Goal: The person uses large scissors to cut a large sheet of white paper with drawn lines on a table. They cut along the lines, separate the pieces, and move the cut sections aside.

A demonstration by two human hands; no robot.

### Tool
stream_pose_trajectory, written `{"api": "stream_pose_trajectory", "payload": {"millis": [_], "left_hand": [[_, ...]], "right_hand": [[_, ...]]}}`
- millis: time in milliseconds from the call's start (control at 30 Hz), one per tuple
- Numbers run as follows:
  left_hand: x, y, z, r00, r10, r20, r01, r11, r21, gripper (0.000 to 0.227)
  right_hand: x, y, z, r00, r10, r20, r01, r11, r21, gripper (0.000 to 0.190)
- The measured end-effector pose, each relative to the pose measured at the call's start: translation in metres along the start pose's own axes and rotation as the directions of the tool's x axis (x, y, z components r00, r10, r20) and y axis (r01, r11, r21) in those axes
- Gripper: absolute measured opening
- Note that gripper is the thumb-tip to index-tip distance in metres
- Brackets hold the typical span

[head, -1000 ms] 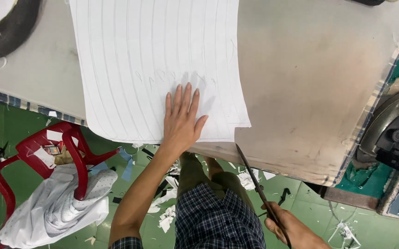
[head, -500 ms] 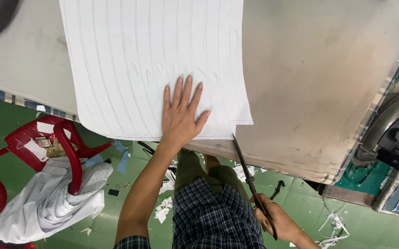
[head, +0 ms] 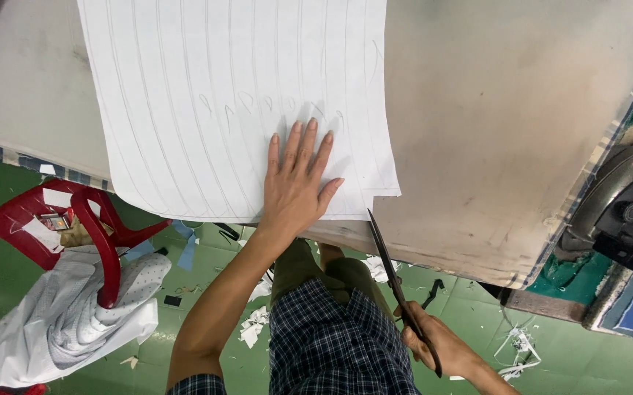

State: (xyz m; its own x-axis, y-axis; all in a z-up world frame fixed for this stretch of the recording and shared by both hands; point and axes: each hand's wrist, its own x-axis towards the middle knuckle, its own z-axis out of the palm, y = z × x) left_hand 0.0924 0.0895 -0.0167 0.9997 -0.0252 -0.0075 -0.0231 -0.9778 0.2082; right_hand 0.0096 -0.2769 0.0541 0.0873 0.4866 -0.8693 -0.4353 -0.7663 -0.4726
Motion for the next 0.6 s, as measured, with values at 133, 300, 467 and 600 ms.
{"api": "stream_pose_trajectory", "payload": {"millis": [133,300,467,600], "left_hand": [[0.003,0.000,0.009,1.000,-0.010,0.011,0.011,0.999,-0.031,0.069],[0.004,0.000,0.008,1.000,-0.014,0.008,0.014,1.000,-0.025,0.068],[0.004,0.000,0.007,1.000,-0.014,0.027,0.014,1.000,-0.019,0.068],[0.004,0.000,0.007,0.999,-0.017,0.038,0.018,0.999,-0.031,0.069]], "right_hand": [[0.013,0.000,0.005,0.998,-0.049,-0.047,0.049,0.999,0.007,0.065],[0.027,0.010,0.010,0.992,-0.097,-0.078,0.089,0.991,-0.095,0.044],[0.029,-0.001,0.009,0.992,-0.088,-0.085,0.083,0.995,-0.058,0.046],[0.028,0.001,0.008,0.981,-0.178,-0.072,0.173,0.982,-0.072,0.058]]}}
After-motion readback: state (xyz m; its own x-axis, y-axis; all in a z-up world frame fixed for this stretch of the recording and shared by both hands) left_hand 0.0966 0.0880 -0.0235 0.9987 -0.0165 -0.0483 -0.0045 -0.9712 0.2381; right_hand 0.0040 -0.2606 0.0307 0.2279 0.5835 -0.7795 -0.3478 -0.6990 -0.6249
